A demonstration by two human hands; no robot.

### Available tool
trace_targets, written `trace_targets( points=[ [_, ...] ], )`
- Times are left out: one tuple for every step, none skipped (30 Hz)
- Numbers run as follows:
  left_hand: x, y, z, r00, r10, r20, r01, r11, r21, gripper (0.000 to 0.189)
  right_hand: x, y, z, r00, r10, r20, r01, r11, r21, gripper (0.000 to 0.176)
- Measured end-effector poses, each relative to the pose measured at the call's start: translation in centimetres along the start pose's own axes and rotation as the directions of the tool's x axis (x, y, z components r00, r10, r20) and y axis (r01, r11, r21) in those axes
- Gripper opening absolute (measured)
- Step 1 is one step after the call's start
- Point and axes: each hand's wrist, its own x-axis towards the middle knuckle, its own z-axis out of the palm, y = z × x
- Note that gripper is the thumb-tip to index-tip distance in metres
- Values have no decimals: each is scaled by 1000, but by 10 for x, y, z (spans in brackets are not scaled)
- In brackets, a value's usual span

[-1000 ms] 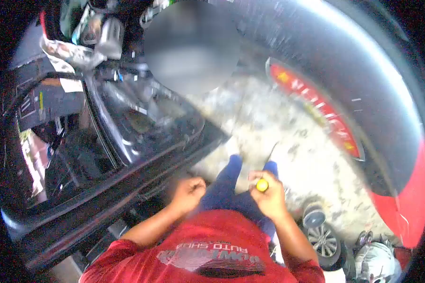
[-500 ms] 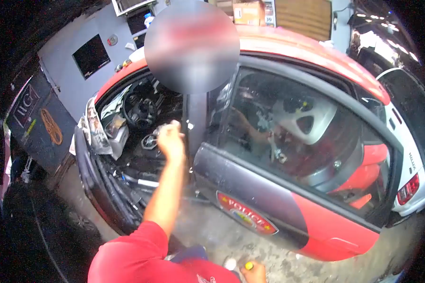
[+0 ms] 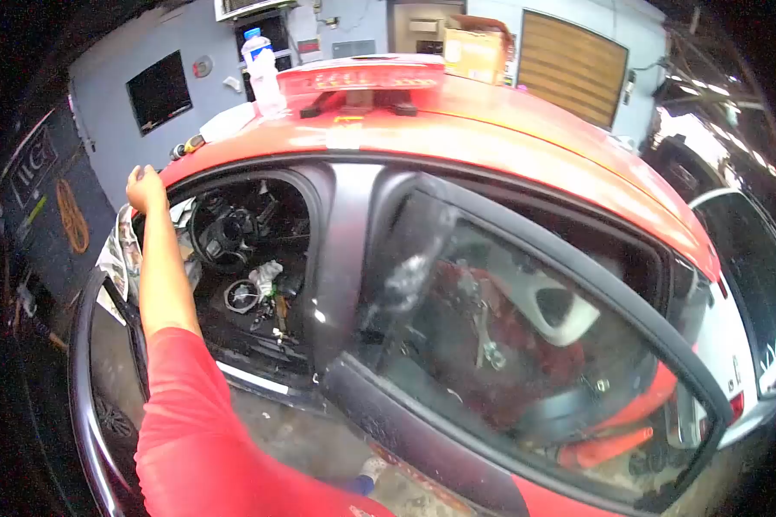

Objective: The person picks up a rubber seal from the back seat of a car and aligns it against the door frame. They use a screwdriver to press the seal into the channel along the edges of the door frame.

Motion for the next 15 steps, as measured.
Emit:
trace_targets(
  points=[
    [21, -24, 24, 1000, 9, -12, -9, 1000, 13, 43, 13, -28, -4, 1000, 10, 1, -10, 1000, -11, 37],
    [39, -44, 45, 981, -75, 178, 91, 992, -85, 42, 33, -39, 2, 1000, 3, 9, -3, 1000, -14, 37],
    [54, -59, 57, 920, -139, 367, 209, 965, -157, 40, 47, -61, 4, 1000, -2, 12, 2, 1000, -22, 37],
    [59, -50, 50, 817, -204, 539, 295, 952, -87, 39, 59, -81, 6, 1000, -9, 21, 10, 1000, -28, 37],
    [59, -44, 55, 821, -208, 531, 292, 953, -78, 39, 68, -98, 7, 1000, -16, 26, 16, 999, -32, 38],
    [58, -43, 62, 792, -218, 570, 247, 969, 28, 38, 76, -113, 7, 999, -23, 32, 24, 999, -37, 38],
    [61, -55, 69, 759, -237, 606, 195, 971, 135, 37, 81, -125, 8, 999, -31, 44, 32, 999, -40, 38],
    [64, -64, 77, 761, -88, 642, -36, 984, 177, 38, 86, -136, 9, 998, -37, 53, 39, 998, -44, 38],
    [65, -75, 82, 760, -100, 642, -32, 981, 190, 38, 87, -143, 10, 997, -39, 62, 42, 998, -48, 38],
    [62, -68, 76, 756, -87, 649, -17, 988, 152, 39, 88, -148, 10, 997, -40, 70, 43, 998, -49, 38],
    [60, -65, 70, 752, -75, 655, -1, 993, 114, 39, 86, -150, 10, 996, -36, 76, 40, 998, -51, 38],
    [61, -66, 71, 702, -173, 690, 131, 985, 114, 37, 84, -151, 11, 996, -33, 85, 38, 998, -56, 38],
    [73, -80, 86, 704, -42, 709, -72, 989, 130, 34, 82, -151, 10, 995, -34, 92, 39, 998, -58, 38],
    [72, -81, 84, 672, 84, 735, -272, 952, 139, 32, 78, -147, 9, 995, -30, 99, 36, 998, -60, 38],
    [69, -80, 82, 665, 125, 737, -323, 937, 133, 32, 72, -140, 7, 994, -23, 105, 29, 998, -61, 38]
  ],
)
